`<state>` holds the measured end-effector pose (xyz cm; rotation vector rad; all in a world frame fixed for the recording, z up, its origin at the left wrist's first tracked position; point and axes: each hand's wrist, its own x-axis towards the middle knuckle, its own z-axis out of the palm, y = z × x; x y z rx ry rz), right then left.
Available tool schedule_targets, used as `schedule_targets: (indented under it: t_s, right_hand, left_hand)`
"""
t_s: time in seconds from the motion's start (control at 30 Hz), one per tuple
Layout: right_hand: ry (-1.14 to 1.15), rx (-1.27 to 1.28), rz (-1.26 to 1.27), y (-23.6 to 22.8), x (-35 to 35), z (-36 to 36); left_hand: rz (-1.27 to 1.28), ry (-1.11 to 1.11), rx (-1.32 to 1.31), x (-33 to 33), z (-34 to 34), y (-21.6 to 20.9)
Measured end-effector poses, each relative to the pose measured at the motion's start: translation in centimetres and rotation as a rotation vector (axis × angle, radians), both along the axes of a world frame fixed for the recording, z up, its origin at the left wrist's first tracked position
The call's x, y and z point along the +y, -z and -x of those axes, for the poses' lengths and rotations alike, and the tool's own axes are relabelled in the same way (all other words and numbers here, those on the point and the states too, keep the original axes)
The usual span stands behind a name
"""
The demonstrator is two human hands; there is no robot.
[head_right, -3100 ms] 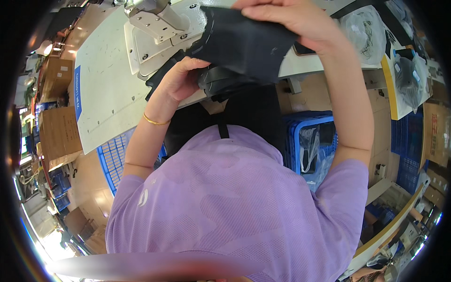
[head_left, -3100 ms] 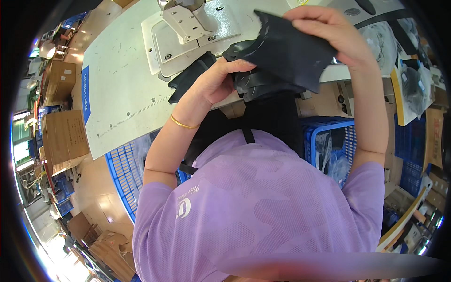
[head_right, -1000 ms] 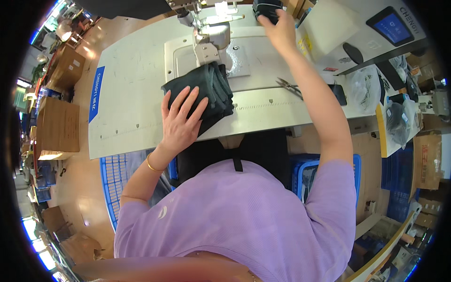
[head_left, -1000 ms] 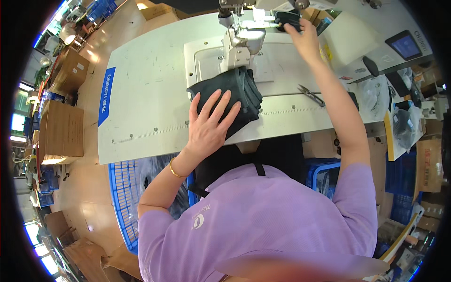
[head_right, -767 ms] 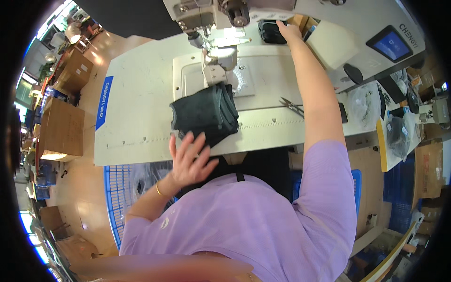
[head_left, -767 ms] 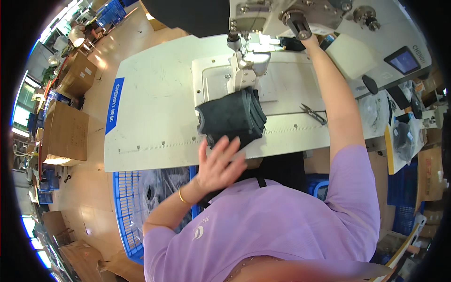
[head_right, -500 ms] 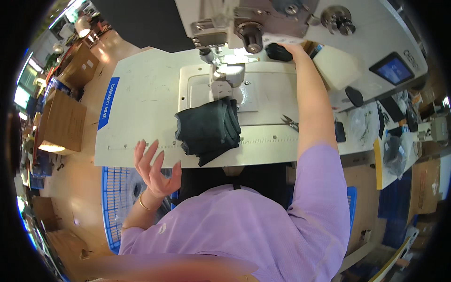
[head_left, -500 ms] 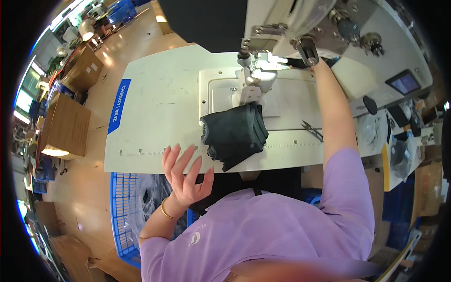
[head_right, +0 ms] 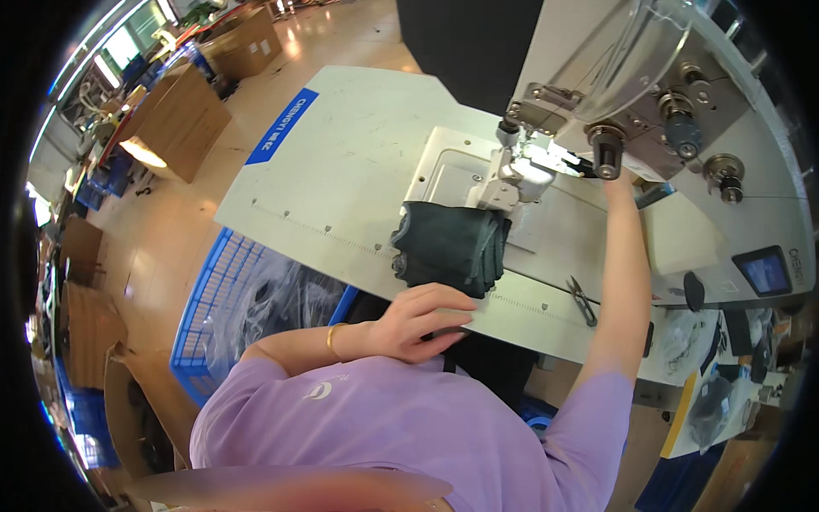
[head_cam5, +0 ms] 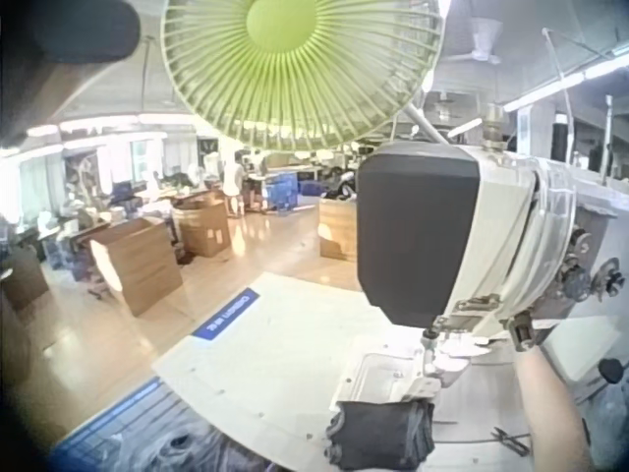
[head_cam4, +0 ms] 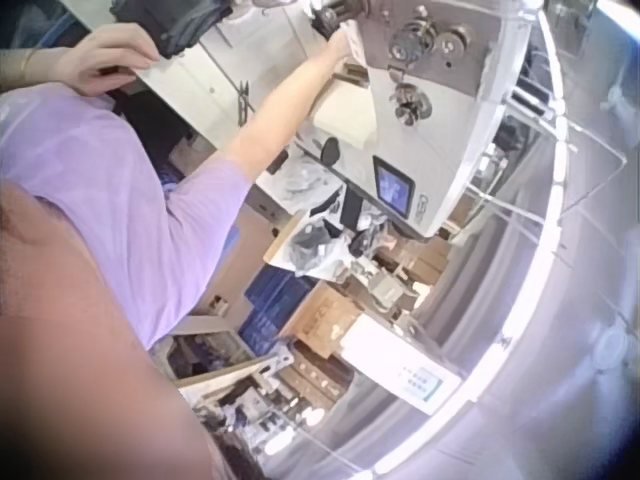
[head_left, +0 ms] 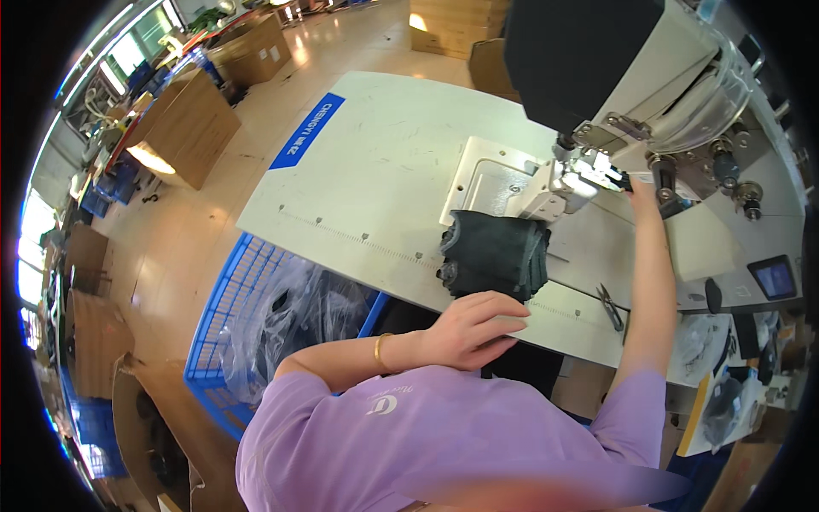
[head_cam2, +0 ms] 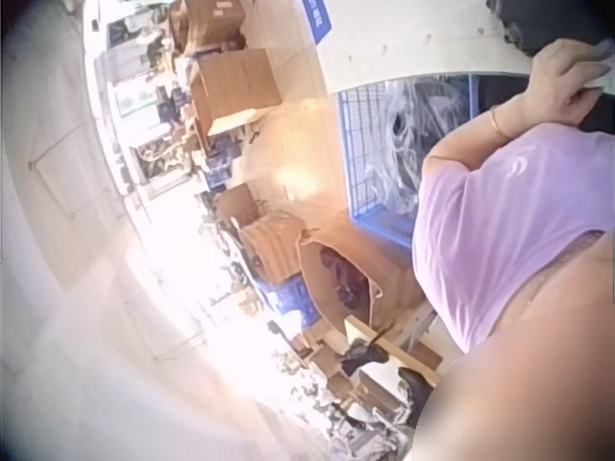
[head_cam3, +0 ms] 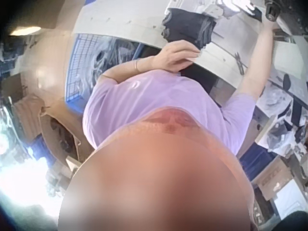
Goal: Sewing and organizing black fabric/leather components for shoe manufacturing using an industrial sewing machine.
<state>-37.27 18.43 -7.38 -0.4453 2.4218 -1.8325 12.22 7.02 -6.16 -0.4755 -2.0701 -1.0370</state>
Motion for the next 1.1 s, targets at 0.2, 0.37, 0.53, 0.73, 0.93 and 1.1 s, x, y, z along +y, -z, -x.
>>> schedule_targets:
  t_s: [0.2, 0.37, 0.53, 0.73, 0.93, 1.1]
  right_hand:
    - [-0.082, 0.048, 0.232, -4.2, 7.0, -15.0]
    - [0.019, -0.013, 0.327, -5.0, 14.2, -30.8]
    - [-0.058, 0.128, 0.05, -2.5, 16.7, -37.9]
    - [-0.035, 0.3, -0.015, -1.6, 18.9, -37.7]
    - [-0.183, 0.27, 0.008, -2.6, 19.4, -37.5]
    - [-0.402, 0.116, -0.059, -3.6, 20.9, -37.0]
  left_hand:
    - [-0.531, 0.408, -0.485, 3.1, 2.8, 1.0]
    - [-0.802, 0.37, -0.606, 6.9, 6.3, 0.4]
    - [-1.029, 0.338, -0.747, 10.3, 7.3, -0.3]
    - [-1.245, 0.519, -0.861, 11.2, 6.9, 0.5]
    - [-1.384, 0.537, -1.115, 10.9, 6.7, 0.7]
    - [-1.415, 0.495, -1.287, 10.4, 6.6, 0.7]
